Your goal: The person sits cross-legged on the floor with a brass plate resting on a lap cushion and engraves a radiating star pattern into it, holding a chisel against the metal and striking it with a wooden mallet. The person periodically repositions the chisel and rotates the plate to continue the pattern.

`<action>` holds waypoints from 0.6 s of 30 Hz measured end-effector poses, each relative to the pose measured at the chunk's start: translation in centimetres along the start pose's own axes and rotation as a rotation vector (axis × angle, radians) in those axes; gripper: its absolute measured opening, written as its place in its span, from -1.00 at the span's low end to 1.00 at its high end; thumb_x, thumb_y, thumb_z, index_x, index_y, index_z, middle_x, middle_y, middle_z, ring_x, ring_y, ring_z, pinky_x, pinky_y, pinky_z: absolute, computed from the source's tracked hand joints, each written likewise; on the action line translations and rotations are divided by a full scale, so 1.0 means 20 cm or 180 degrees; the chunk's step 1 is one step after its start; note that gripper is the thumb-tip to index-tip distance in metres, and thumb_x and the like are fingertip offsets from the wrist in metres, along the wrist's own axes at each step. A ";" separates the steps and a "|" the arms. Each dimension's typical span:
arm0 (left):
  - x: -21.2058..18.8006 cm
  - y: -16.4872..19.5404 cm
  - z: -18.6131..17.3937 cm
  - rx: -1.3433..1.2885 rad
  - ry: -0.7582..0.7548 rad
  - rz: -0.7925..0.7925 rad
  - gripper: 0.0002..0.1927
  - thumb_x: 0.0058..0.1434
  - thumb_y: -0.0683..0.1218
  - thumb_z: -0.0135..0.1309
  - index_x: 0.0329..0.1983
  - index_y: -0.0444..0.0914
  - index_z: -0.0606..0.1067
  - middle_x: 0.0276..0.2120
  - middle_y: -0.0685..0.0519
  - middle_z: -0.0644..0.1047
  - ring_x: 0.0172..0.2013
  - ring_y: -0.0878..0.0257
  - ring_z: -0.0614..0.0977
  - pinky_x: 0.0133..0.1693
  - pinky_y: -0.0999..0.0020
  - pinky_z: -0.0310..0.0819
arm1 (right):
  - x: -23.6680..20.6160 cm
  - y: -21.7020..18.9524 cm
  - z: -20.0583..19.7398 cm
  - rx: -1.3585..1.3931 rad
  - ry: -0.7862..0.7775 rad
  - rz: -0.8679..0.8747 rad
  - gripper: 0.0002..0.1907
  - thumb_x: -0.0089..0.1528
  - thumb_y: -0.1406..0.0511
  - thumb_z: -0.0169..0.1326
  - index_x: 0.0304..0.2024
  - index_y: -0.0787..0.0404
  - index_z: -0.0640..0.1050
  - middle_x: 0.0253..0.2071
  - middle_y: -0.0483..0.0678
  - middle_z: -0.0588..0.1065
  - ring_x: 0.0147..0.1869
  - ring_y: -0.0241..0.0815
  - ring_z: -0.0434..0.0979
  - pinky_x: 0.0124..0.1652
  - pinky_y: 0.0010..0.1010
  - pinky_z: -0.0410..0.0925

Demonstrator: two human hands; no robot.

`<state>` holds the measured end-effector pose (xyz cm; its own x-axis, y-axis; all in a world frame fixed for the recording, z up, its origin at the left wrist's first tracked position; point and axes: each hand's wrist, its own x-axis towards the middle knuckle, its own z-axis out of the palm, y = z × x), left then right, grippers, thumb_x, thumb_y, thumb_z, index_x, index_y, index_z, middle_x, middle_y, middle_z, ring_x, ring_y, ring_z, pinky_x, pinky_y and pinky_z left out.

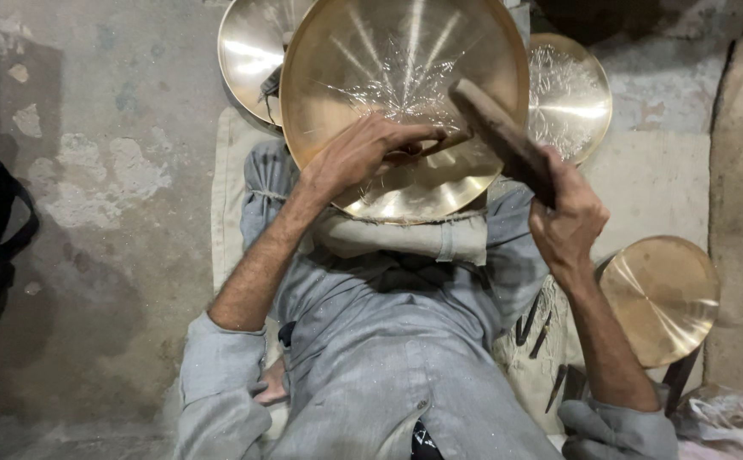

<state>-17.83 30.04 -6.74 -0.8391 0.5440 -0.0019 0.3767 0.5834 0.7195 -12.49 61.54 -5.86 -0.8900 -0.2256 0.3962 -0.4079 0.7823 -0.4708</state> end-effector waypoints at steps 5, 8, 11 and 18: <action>-0.01 -0.01 0.00 0.0138 -0.0014 0.0040 -0.51 0.38 -0.18 -0.04 0.32 0.12 0.45 -0.28 0.14 0.69 -0.34 0.36 0.67 -0.09 0.33 0.65 | -0.04 0.02 0.03 0.0886 0.0017 0.0361 -0.48 0.32 0.52 0.10 0.30 0.09 0.37 -0.14 -0.02 0.54 -0.12 -0.16 0.57 -0.13 -0.33 0.49; -0.01 -0.02 0.00 0.0012 0.0243 0.0316 -0.49 0.42 -0.23 -0.09 0.34 0.11 0.43 -0.16 0.15 0.70 -0.27 0.39 0.70 -0.05 0.32 0.66 | -0.04 0.02 0.02 -0.0107 -0.0144 0.0317 -0.37 0.25 0.54 0.10 0.37 0.11 0.44 -0.14 -0.01 0.57 -0.21 -0.17 0.56 -0.21 -0.33 0.48; -0.01 -0.02 0.01 0.0140 0.0094 0.0253 -0.47 0.32 -0.20 0.00 0.33 0.11 0.43 -0.27 0.14 0.69 -0.32 0.33 0.68 -0.09 0.28 0.65 | -0.04 0.01 0.02 0.0731 0.0024 0.0540 -0.35 0.24 0.53 0.08 0.40 0.19 0.37 -0.15 -0.01 0.53 -0.22 -0.19 0.52 -0.20 -0.35 0.44; -0.01 -0.01 -0.01 0.0121 0.0037 0.0139 -0.46 0.37 -0.21 0.04 0.37 0.10 0.42 -0.32 0.17 0.66 -0.40 0.36 0.64 -0.21 0.34 0.65 | -0.03 0.02 0.02 0.0833 -0.0019 0.0441 -0.46 0.29 0.51 0.11 0.31 0.16 0.38 -0.13 -0.02 0.54 -0.14 -0.16 0.58 -0.16 -0.33 0.51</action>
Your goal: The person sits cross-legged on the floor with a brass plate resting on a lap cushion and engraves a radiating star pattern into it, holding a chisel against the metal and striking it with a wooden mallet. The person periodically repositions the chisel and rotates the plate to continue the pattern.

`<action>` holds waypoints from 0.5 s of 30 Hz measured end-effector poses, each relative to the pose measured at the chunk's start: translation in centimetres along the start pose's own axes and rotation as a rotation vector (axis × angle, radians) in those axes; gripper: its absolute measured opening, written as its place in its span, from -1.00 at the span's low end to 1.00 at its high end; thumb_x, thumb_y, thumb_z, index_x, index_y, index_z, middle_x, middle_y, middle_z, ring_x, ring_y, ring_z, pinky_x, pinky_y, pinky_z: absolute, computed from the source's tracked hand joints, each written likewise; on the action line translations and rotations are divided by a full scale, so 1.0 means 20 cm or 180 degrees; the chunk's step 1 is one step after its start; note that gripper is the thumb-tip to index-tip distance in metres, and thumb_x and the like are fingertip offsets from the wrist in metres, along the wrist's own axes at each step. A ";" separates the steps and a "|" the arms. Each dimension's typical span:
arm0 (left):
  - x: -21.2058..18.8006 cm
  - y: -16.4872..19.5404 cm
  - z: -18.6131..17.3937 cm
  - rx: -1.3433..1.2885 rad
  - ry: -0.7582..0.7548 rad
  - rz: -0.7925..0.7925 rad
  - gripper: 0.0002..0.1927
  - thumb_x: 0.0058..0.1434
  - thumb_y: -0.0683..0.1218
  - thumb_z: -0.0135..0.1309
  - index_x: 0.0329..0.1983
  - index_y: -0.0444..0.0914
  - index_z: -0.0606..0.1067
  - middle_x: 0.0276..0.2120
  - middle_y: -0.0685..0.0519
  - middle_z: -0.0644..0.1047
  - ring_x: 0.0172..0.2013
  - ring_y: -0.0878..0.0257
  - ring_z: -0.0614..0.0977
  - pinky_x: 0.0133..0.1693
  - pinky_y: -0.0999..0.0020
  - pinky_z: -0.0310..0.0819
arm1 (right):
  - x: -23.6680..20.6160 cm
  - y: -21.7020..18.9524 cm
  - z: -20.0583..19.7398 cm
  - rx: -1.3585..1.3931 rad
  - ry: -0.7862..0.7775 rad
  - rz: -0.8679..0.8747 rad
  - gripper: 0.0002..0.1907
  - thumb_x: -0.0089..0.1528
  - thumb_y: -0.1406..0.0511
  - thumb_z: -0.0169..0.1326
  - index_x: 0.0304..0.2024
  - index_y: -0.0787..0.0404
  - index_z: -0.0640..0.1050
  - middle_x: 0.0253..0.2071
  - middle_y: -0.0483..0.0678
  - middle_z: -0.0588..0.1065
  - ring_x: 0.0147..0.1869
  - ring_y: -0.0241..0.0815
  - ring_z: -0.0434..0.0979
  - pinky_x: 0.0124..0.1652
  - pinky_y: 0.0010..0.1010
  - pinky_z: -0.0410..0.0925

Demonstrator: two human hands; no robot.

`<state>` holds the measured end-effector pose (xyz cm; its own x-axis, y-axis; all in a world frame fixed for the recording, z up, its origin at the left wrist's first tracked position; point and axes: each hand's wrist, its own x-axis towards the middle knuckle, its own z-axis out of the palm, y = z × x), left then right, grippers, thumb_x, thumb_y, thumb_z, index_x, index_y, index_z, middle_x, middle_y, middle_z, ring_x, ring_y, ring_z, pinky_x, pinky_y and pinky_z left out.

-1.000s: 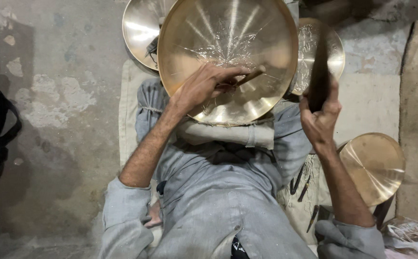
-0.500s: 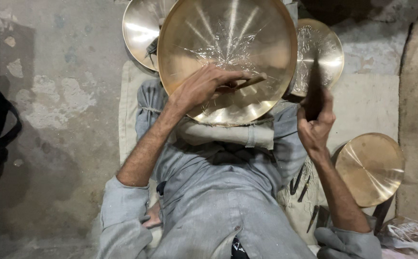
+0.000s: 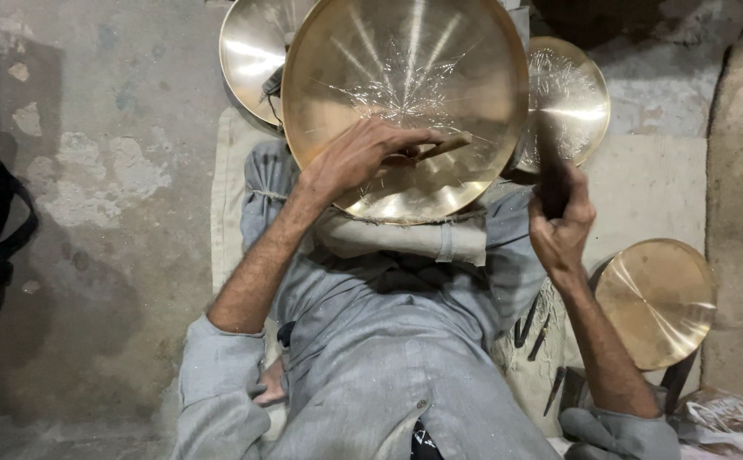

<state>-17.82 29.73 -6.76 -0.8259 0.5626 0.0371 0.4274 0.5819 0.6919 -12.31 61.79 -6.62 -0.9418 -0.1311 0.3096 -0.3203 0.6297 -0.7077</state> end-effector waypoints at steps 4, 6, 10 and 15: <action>0.00 -0.01 0.01 0.0056 -0.0022 -0.0085 -0.44 0.32 -0.17 0.11 0.37 0.08 0.40 -0.36 0.20 0.64 -0.46 0.38 0.61 -0.30 0.37 0.64 | 0.00 0.00 -0.02 -0.1193 -0.0373 -0.0183 -0.44 0.27 0.54 0.09 0.34 0.19 0.46 -0.06 0.08 0.61 -0.12 -0.08 0.64 -0.17 -0.30 0.53; 0.00 -0.01 0.02 0.0056 0.0053 -0.0024 -0.43 0.30 -0.18 0.13 0.36 0.07 0.40 -0.35 0.21 0.65 -0.45 0.40 0.62 -0.28 0.36 0.64 | 0.00 -0.01 -0.02 -0.0784 -0.0088 -0.0163 -0.43 0.25 0.54 0.09 0.33 0.24 0.44 -0.01 0.11 0.59 -0.04 -0.05 0.64 -0.10 -0.26 0.53; -0.01 -0.02 0.02 0.0070 0.0243 0.0096 -0.35 0.19 -0.20 0.21 0.35 0.05 0.40 -0.30 0.19 0.69 -0.38 0.39 0.67 -0.21 0.35 0.64 | 0.03 0.00 -0.02 0.0458 -0.0328 0.0203 -0.50 0.31 0.50 0.10 0.30 0.22 0.36 -0.14 0.05 0.52 -0.11 -0.11 0.57 -0.08 -0.31 0.53; -0.02 -0.02 0.03 -0.0035 0.0383 0.0150 -0.31 0.15 -0.24 0.24 0.35 0.04 0.40 -0.14 0.14 0.71 -0.25 0.31 0.74 -0.15 0.32 0.67 | 0.07 0.02 -0.03 -0.0270 -0.0203 0.0071 -0.45 0.32 0.50 0.09 0.35 0.11 0.37 -0.11 0.02 0.57 -0.15 -0.12 0.61 -0.18 -0.30 0.55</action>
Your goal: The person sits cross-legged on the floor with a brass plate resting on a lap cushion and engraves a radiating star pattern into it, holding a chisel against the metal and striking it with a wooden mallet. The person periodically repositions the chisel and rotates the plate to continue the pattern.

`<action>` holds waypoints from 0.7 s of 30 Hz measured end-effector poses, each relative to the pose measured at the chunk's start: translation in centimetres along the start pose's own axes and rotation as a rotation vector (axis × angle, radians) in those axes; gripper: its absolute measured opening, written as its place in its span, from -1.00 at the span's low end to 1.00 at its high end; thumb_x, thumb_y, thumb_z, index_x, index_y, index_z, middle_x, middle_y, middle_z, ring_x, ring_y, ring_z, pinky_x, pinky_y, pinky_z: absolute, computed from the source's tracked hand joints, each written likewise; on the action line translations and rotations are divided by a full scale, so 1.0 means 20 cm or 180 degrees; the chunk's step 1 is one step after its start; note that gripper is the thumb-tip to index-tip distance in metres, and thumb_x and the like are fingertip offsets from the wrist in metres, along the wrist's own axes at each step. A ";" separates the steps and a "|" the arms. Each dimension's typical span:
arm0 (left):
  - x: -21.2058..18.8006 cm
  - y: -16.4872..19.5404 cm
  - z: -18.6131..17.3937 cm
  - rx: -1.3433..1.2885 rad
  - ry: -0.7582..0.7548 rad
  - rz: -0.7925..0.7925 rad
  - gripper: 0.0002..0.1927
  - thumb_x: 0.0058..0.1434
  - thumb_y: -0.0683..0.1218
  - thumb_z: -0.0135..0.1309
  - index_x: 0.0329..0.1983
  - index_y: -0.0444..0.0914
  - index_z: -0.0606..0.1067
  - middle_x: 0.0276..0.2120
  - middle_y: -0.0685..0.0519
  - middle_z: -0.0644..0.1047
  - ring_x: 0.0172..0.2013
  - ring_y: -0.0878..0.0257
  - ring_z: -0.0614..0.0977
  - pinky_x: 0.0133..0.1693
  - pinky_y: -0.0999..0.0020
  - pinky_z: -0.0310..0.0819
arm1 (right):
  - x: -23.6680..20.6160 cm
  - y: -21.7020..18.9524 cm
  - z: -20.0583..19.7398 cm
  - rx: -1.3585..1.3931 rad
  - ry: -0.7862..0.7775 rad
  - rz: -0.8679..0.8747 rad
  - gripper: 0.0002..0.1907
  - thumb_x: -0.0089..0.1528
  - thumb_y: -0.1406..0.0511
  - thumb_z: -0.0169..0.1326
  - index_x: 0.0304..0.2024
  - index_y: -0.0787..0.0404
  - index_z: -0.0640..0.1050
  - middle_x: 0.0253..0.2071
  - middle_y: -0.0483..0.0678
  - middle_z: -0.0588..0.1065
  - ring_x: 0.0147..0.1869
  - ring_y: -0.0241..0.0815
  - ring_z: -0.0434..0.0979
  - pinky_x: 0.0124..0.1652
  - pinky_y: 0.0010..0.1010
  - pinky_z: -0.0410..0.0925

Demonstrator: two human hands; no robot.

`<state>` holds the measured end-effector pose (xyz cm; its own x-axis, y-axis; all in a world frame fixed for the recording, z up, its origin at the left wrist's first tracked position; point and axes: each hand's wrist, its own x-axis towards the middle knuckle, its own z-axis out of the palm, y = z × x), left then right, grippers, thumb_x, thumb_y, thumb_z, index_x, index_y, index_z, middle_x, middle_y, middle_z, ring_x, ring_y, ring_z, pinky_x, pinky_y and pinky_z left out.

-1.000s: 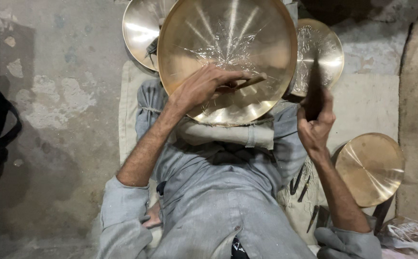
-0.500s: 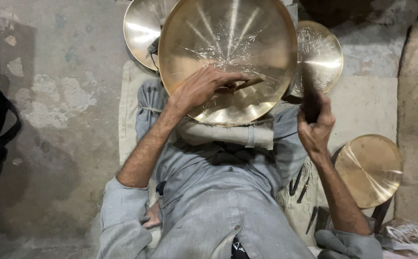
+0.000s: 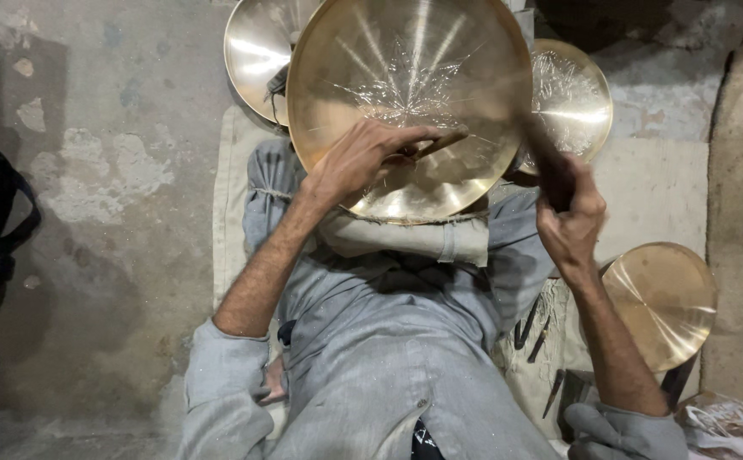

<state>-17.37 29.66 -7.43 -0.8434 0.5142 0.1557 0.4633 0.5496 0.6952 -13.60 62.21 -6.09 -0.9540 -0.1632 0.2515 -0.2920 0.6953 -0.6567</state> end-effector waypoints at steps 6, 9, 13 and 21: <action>-0.03 0.00 0.01 -0.0145 0.0167 -0.0088 -0.36 0.21 -0.24 0.23 0.36 -0.01 0.39 -0.12 0.09 0.70 -0.21 0.27 0.76 -0.14 0.27 0.69 | 0.01 -0.01 -0.03 -0.0753 -0.0048 -0.0463 -0.39 0.24 0.54 0.10 0.34 0.10 0.45 -0.02 0.05 0.62 -0.04 -0.08 0.67 -0.06 -0.24 0.57; -0.06 0.01 0.00 -0.0278 0.0328 -0.0104 -0.35 0.19 -0.21 0.24 0.35 -0.04 0.39 -0.13 0.07 0.70 -0.19 0.26 0.76 -0.11 0.27 0.69 | 0.05 0.00 -0.03 0.0258 -0.0089 -0.0264 -0.51 0.32 0.50 0.09 0.27 0.14 0.36 -0.12 0.01 0.58 -0.04 -0.12 0.65 -0.05 -0.28 0.55; -0.08 0.01 0.02 -0.0610 0.0421 -0.0371 -0.37 0.22 -0.17 0.25 0.36 -0.06 0.38 -0.12 0.03 0.70 -0.19 0.24 0.77 -0.12 0.27 0.71 | 0.10 0.03 -0.05 -0.1723 -0.0731 -0.0042 -0.53 0.45 0.49 0.11 0.37 0.04 0.45 -0.20 -0.01 0.61 -0.27 -0.11 0.62 -0.33 -0.26 0.50; -0.11 0.01 0.05 -0.0740 0.0826 -0.0418 -0.40 0.29 -0.20 0.19 0.39 -0.07 0.37 -0.12 -0.01 0.69 -0.19 0.22 0.76 -0.15 0.29 0.72 | 0.26 -0.02 -0.11 -0.1208 -0.0778 -0.0546 -0.35 0.29 0.49 0.14 0.43 0.10 0.37 -0.12 0.09 0.59 -0.19 0.02 0.61 -0.19 -0.14 0.49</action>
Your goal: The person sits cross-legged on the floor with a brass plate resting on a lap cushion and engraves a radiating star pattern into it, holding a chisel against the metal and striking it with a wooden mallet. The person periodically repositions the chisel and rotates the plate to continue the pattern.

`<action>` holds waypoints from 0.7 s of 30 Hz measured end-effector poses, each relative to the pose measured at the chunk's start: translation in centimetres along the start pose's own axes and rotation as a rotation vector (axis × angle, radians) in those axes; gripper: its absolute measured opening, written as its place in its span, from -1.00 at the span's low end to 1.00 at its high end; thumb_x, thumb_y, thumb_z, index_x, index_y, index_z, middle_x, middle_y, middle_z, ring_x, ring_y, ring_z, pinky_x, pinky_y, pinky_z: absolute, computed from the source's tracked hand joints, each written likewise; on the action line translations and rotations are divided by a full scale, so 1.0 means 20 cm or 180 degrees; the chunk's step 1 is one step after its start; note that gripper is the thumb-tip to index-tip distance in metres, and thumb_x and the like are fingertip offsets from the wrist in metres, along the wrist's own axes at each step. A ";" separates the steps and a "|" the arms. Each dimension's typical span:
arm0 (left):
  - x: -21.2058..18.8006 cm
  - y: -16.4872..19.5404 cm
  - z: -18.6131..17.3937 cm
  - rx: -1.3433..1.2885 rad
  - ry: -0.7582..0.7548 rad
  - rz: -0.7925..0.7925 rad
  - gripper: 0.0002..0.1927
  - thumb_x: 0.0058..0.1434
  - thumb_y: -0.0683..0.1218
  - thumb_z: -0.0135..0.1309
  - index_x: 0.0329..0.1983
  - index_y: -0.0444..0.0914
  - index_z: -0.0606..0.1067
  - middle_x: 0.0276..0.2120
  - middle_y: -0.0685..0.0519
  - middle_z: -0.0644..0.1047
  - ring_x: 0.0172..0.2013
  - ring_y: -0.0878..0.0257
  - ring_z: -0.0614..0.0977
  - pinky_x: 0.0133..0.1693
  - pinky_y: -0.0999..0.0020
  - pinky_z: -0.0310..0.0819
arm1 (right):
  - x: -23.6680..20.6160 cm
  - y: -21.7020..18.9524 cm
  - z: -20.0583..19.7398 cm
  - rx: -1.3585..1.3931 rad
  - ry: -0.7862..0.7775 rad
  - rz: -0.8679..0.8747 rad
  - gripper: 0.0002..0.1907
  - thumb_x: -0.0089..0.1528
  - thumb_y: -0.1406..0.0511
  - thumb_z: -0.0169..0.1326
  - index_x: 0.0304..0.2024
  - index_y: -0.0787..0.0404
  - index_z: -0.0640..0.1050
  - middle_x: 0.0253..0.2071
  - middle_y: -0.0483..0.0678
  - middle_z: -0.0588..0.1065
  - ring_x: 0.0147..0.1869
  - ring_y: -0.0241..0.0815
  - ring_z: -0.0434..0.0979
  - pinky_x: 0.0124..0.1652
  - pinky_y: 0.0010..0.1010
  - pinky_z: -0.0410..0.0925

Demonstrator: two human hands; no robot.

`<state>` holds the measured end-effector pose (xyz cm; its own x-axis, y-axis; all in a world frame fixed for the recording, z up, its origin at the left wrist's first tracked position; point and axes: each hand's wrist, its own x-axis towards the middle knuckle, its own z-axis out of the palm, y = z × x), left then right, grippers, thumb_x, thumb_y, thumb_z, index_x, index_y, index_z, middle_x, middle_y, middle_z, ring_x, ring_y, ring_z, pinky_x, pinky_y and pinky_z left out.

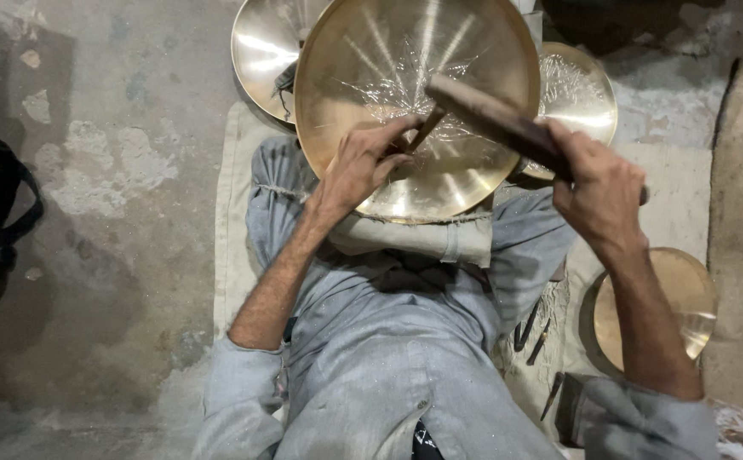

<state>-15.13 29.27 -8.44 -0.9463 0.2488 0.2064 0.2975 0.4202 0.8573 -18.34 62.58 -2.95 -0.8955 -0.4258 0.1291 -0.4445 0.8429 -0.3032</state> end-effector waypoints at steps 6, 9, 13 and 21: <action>-0.05 0.03 0.00 -0.0071 0.0079 -0.0489 -0.42 0.27 -0.17 0.22 0.35 -0.09 0.38 -0.19 -0.03 0.70 -0.24 0.21 0.76 -0.18 0.28 0.70 | 0.05 -0.06 -0.07 0.1126 0.0168 -0.0399 -0.37 0.23 0.54 0.05 0.37 0.20 0.41 0.01 0.10 0.55 0.04 0.03 0.61 0.01 -0.11 0.49; -0.05 0.04 0.00 -0.0029 0.0277 -0.0187 -0.40 0.25 -0.21 0.21 0.36 -0.12 0.37 -0.17 -0.06 0.69 -0.17 0.16 0.75 -0.11 0.24 0.69 | 0.08 -0.04 -0.07 0.0072 -0.0116 -0.0234 -0.44 0.34 0.50 0.06 0.39 0.08 0.46 -0.11 0.04 0.58 -0.14 -0.02 0.58 -0.19 -0.16 0.48; -0.08 0.05 0.01 -0.0166 0.0402 -0.0335 -0.41 0.26 -0.27 0.17 0.37 -0.13 0.38 -0.20 -0.07 0.70 -0.18 0.16 0.76 -0.11 0.23 0.68 | 0.11 0.00 -0.03 0.1301 0.0233 -0.0178 -0.39 0.32 0.45 0.04 0.42 0.08 0.29 -0.18 -0.08 0.54 -0.17 -0.26 0.58 -0.15 -0.38 0.52; -0.13 0.06 0.06 -0.0462 0.0692 -0.0571 -0.50 0.35 -0.29 0.11 0.34 -0.18 0.38 -0.12 -0.09 0.69 -0.10 0.15 0.79 0.00 0.26 0.72 | 0.15 0.04 -0.02 0.0600 -0.0246 0.0167 -0.45 0.39 0.41 0.11 0.39 -0.05 0.35 -0.22 -0.05 0.54 -0.29 -0.25 0.52 -0.32 -0.39 0.45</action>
<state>-12.19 30.11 -8.52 -0.9916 -0.0168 0.1283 0.1169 0.3078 0.9442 -21.45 62.20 -2.37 -0.9099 -0.4130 0.0379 -0.3791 0.7913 -0.4797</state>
